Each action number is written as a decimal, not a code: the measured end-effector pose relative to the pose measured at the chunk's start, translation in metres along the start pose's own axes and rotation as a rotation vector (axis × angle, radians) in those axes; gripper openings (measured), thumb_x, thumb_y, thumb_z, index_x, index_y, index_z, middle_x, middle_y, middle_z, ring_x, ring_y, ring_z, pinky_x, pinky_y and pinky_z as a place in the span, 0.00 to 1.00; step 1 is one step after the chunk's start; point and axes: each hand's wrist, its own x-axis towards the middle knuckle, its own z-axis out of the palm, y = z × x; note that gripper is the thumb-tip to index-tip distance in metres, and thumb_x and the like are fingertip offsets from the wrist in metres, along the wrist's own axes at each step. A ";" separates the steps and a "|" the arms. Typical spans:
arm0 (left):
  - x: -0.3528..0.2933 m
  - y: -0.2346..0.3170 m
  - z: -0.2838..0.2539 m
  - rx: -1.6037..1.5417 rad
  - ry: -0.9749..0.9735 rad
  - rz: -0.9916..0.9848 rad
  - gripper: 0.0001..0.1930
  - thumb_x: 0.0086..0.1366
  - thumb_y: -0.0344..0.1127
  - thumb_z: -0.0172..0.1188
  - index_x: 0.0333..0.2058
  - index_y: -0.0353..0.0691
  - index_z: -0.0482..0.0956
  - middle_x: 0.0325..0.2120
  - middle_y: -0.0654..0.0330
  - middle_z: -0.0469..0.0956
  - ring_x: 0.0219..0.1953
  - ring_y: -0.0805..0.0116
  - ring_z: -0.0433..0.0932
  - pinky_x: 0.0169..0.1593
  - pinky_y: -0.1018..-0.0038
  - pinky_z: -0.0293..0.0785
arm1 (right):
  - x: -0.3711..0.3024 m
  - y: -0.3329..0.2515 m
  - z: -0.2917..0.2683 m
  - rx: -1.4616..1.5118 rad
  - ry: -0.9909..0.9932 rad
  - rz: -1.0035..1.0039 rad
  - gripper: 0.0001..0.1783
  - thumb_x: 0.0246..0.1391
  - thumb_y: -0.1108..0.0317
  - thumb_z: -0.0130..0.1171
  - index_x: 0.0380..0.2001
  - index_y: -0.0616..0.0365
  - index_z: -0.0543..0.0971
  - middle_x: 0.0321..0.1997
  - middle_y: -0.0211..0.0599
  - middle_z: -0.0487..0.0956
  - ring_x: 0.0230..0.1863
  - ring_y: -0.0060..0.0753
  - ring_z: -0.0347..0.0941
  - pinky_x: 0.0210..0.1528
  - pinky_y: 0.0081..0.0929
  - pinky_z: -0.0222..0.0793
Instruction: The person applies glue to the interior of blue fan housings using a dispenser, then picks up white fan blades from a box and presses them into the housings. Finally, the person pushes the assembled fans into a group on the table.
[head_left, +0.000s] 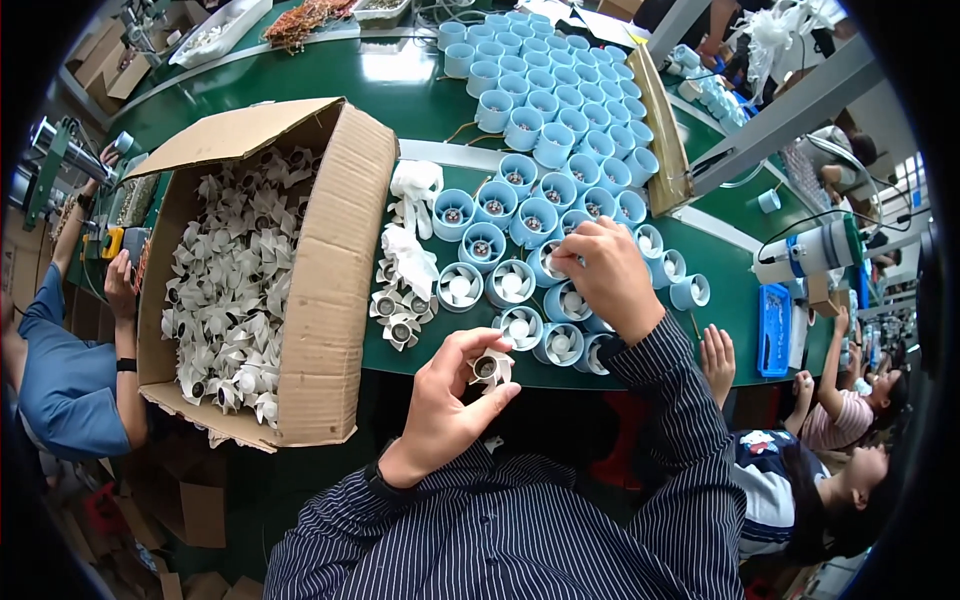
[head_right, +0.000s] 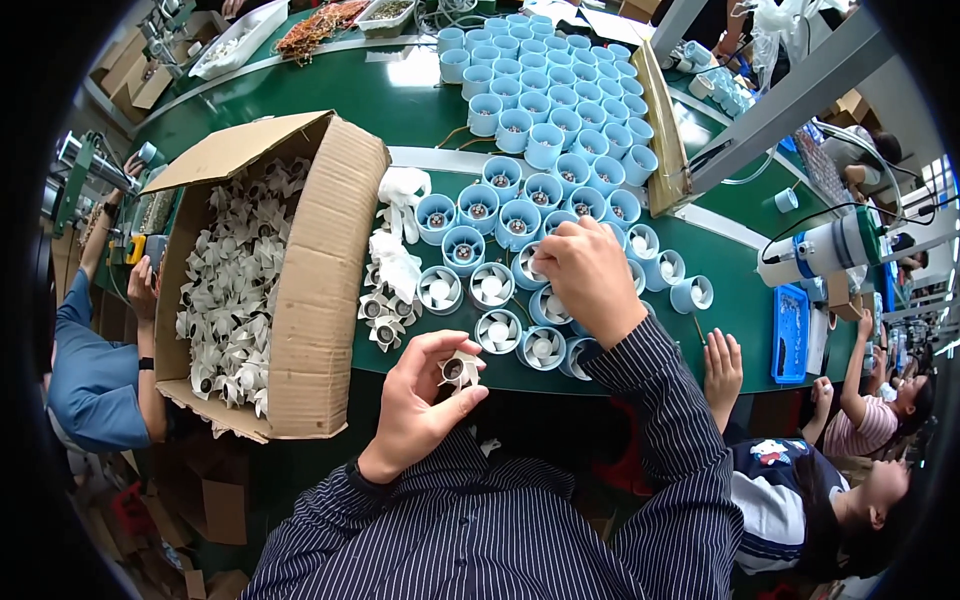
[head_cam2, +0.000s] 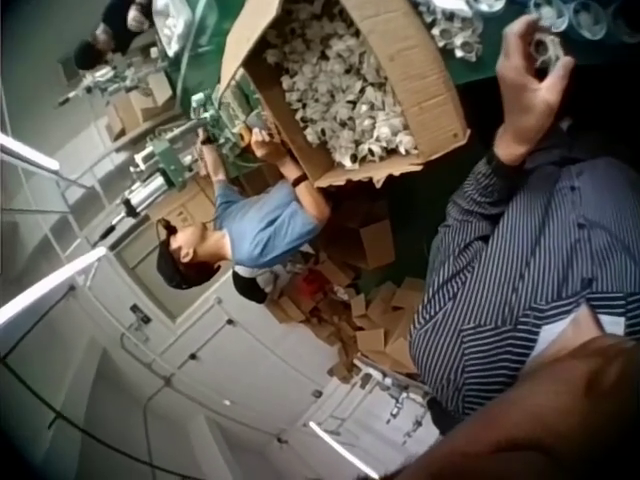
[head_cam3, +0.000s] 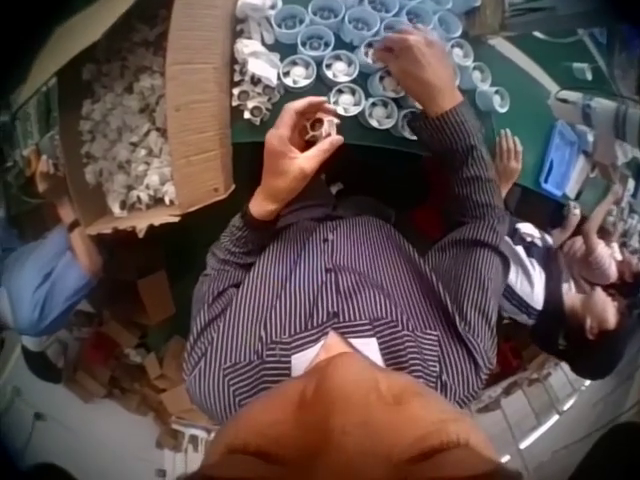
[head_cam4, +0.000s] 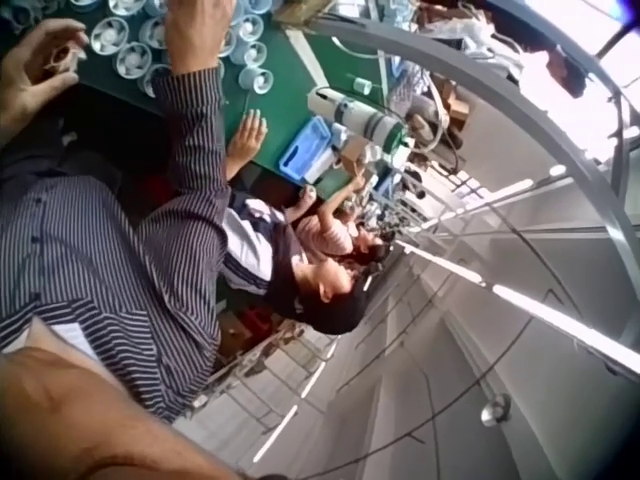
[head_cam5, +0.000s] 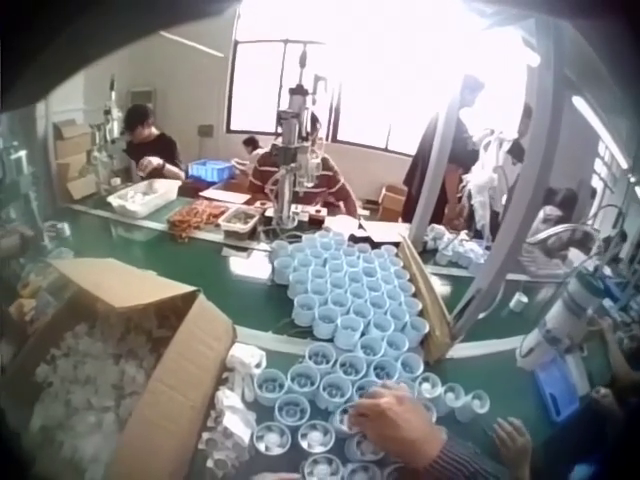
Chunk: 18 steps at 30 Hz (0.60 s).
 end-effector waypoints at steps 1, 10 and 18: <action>0.001 0.000 0.000 0.003 0.003 0.000 0.33 0.64 0.16 0.71 0.66 0.33 0.69 0.57 0.53 0.79 0.56 0.65 0.83 0.61 0.69 0.80 | -0.001 0.002 0.000 -0.021 0.017 -0.013 0.05 0.56 0.68 0.73 0.31 0.57 0.89 0.34 0.38 0.82 0.41 0.47 0.79 0.45 0.42 0.74; -0.004 0.012 -0.012 0.013 0.016 -0.001 0.35 0.65 0.19 0.73 0.67 0.32 0.66 0.61 0.51 0.76 0.58 0.64 0.83 0.61 0.70 0.82 | -0.009 -0.063 -0.023 0.111 0.055 -0.090 0.08 0.55 0.70 0.74 0.37 0.57 0.86 0.34 0.36 0.81 0.39 0.46 0.78 0.43 0.42 0.74; -0.013 0.013 -0.022 -0.304 0.050 -0.075 0.37 0.69 0.25 0.73 0.70 0.31 0.62 0.65 0.47 0.73 0.55 0.62 0.85 0.56 0.71 0.85 | -0.019 -0.123 -0.035 0.229 -0.217 -0.385 0.07 0.57 0.74 0.72 0.37 0.58 0.83 0.35 0.37 0.82 0.37 0.45 0.79 0.39 0.37 0.75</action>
